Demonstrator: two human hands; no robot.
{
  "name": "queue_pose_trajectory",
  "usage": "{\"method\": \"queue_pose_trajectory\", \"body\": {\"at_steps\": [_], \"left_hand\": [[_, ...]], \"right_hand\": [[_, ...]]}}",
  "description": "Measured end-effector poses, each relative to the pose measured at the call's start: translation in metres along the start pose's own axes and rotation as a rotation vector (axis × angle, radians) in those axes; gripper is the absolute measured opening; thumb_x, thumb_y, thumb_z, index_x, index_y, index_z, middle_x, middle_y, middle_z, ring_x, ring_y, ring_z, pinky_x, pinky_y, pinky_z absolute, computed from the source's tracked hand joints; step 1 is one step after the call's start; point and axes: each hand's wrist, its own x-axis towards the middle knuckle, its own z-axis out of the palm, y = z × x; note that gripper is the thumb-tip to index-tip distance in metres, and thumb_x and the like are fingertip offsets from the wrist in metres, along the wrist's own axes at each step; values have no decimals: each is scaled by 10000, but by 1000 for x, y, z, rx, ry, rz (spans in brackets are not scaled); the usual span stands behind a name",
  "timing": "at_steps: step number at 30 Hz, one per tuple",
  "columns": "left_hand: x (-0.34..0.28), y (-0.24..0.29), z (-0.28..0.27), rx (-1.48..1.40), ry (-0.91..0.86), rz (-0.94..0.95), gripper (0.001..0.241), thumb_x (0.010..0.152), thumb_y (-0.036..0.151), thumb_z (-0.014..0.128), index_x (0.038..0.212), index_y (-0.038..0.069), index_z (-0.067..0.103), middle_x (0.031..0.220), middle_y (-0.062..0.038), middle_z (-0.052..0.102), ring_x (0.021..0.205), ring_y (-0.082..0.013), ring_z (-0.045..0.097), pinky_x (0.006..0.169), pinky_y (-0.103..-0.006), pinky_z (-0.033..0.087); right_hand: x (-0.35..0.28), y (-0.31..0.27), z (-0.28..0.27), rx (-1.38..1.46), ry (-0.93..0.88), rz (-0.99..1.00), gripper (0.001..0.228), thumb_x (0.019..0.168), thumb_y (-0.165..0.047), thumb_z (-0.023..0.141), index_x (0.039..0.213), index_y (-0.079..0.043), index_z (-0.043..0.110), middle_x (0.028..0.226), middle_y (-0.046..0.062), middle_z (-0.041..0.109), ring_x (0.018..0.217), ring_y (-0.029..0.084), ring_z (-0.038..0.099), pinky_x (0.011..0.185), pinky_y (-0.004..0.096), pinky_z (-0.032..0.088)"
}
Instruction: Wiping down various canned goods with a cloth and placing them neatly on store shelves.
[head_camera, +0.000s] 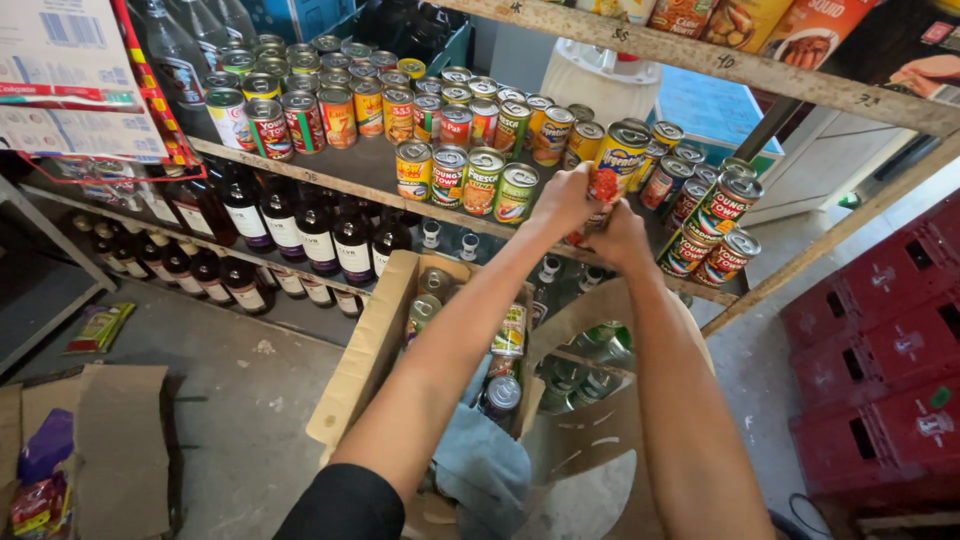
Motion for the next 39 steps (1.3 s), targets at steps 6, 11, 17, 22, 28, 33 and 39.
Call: {"method": "queue_pose_trajectory", "body": {"at_steps": [6, 11, 17, 22, 28, 33, 39], "left_hand": [[-1, 23, 31, -8, -45, -6, 627, 686, 354, 896, 1161, 44, 630, 975, -235, 732, 980, -420, 696, 824, -499, 560], [0, 37, 44, -34, -80, 23, 543, 715, 326, 881, 1120, 45, 654, 966, -218, 745, 979, -398, 711, 827, -496, 554], [-2, 45, 49, -29, -68, 44, 552, 722, 278, 872, 1159, 37, 638, 967, -216, 744, 971, -404, 707, 822, -498, 548], [0, 44, 59, -57, -70, 24, 566, 732, 296, 875, 1161, 29, 620, 970, -223, 742, 988, -408, 708, 827, -501, 547], [4, 35, 66, -38, -31, 122, 624, 737, 288, 887, 1214, 8, 598, 965, -240, 731, 968, -425, 695, 813, -504, 542], [5, 28, 50, -143, -99, 88, 516, 724, 274, 885, 1129, 40, 666, 982, -200, 754, 968, -382, 720, 792, -458, 573], [5, 28, 54, -172, -109, 75, 533, 728, 249, 870, 1174, 47, 660, 991, -200, 753, 973, -367, 729, 802, -444, 580]], "right_hand": [[-7, 32, -24, -104, -7, 98, 589, 764, -348, 806, 1178, 6, 582, 1092, 284, 712, 1081, 465, 657, 889, 520, 528], [-15, 38, -55, -206, -110, 69, 553, 789, -342, 805, 1175, 12, 627, 1093, 266, 707, 1049, 434, 679, 867, 502, 527], [-23, 47, -96, -65, -494, -30, 278, 851, -197, 690, 1063, -24, 740, 967, 137, 783, 900, 245, 723, 822, 395, 548], [-37, 38, -112, -100, -455, 2, 253, 856, -117, 634, 1072, -29, 731, 947, 112, 770, 905, 196, 708, 835, 353, 543], [-49, 32, -108, 18, -351, -68, 501, 876, -138, 691, 1345, -32, 552, 1165, 114, 731, 1071, 230, 682, 940, 368, 523], [-58, 16, -103, 173, -341, -73, 878, 879, -155, 699, 1594, -13, 209, 1409, 180, 615, 1245, 250, 609, 1031, 374, 473], [-62, 10, -105, 84, -331, -82, 963, 876, -200, 719, 1621, -20, 136, 1421, 200, 585, 1283, 285, 587, 1053, 378, 450]]}}
